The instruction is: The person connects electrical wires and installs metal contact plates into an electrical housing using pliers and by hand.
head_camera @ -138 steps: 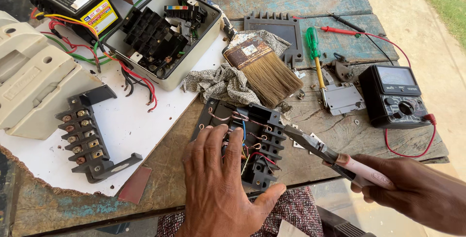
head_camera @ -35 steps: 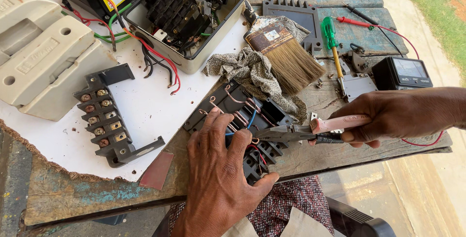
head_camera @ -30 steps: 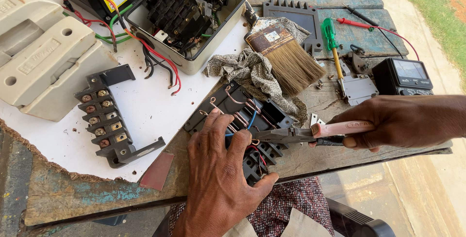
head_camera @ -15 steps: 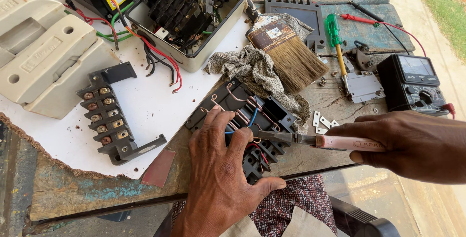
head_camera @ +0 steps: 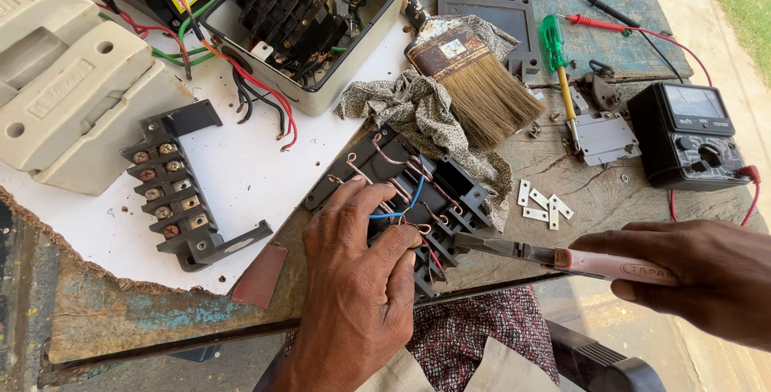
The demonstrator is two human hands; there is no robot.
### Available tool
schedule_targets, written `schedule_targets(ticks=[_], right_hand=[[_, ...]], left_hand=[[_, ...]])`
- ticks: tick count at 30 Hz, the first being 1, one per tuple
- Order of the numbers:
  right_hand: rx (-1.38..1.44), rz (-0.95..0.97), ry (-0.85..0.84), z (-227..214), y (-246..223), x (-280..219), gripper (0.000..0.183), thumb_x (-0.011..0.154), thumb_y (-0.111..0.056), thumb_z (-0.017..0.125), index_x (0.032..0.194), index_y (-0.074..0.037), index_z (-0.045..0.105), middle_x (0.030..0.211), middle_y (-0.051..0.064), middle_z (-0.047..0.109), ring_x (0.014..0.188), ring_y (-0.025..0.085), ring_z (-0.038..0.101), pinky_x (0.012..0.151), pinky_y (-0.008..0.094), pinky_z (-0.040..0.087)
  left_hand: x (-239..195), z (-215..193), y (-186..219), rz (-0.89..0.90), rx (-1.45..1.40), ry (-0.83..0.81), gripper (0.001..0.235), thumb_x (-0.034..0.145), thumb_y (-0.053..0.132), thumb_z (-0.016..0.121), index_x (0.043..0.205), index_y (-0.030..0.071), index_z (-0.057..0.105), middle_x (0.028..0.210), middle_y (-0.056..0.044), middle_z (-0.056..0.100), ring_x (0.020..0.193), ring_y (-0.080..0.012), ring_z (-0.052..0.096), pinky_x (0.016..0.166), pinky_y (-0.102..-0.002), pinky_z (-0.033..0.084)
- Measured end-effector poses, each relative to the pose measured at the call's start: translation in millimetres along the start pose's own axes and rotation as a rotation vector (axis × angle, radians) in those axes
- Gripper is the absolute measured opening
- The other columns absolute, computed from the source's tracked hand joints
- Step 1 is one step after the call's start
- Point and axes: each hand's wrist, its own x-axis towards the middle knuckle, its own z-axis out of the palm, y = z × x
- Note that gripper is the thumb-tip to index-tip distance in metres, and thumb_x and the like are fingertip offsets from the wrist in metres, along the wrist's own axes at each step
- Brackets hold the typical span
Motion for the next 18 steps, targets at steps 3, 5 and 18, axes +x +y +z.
schedule_targets(ticks=[3,5,18], right_hand=[[0.085,0.018,-0.024,13.2,9.9,-1.2,0.062,0.089,-0.040,0.065,0.151,-0.036,0.059,0.130,-0.010,0.072,0.115,0.012,0.071,0.104,0.038,0.055],[0.146,0.058,-0.045,20.2,13.6,-3.6,0.061,0.089,-0.039,0.065,0.149,-0.035,0.059,0.127,-0.009,0.072,0.115,0.011,0.071,0.104,0.037,0.057],[0.318,0.386,-0.205,25.0,-19.8,-14.0,0.056,0.101,-0.033,0.059,0.155,-0.037,0.048,0.115,0.009,0.073,0.103,0.029,0.073,0.095,0.041,0.063]], left_hand=[[1.2,1.3,-1.4,-0.016,-0.028,0.002,0.017,0.083,0.009,0.070,0.100,0.008,0.072,0.134,-0.016,0.051,0.139,-0.0401,0.042,0.108,-0.059,0.029],[1.0,3.2,-2.2,-0.044,-0.066,-0.001,0.014,0.085,0.008,0.070,0.099,0.008,0.070,0.133,-0.014,0.052,0.140,-0.0382,0.043,0.111,-0.058,0.029],[-1.5,-7.6,-2.0,-0.056,-0.008,-0.066,0.054,0.078,0.018,0.073,0.129,0.005,0.063,0.147,-0.018,0.046,0.147,-0.0415,0.036,0.118,-0.057,0.025]])
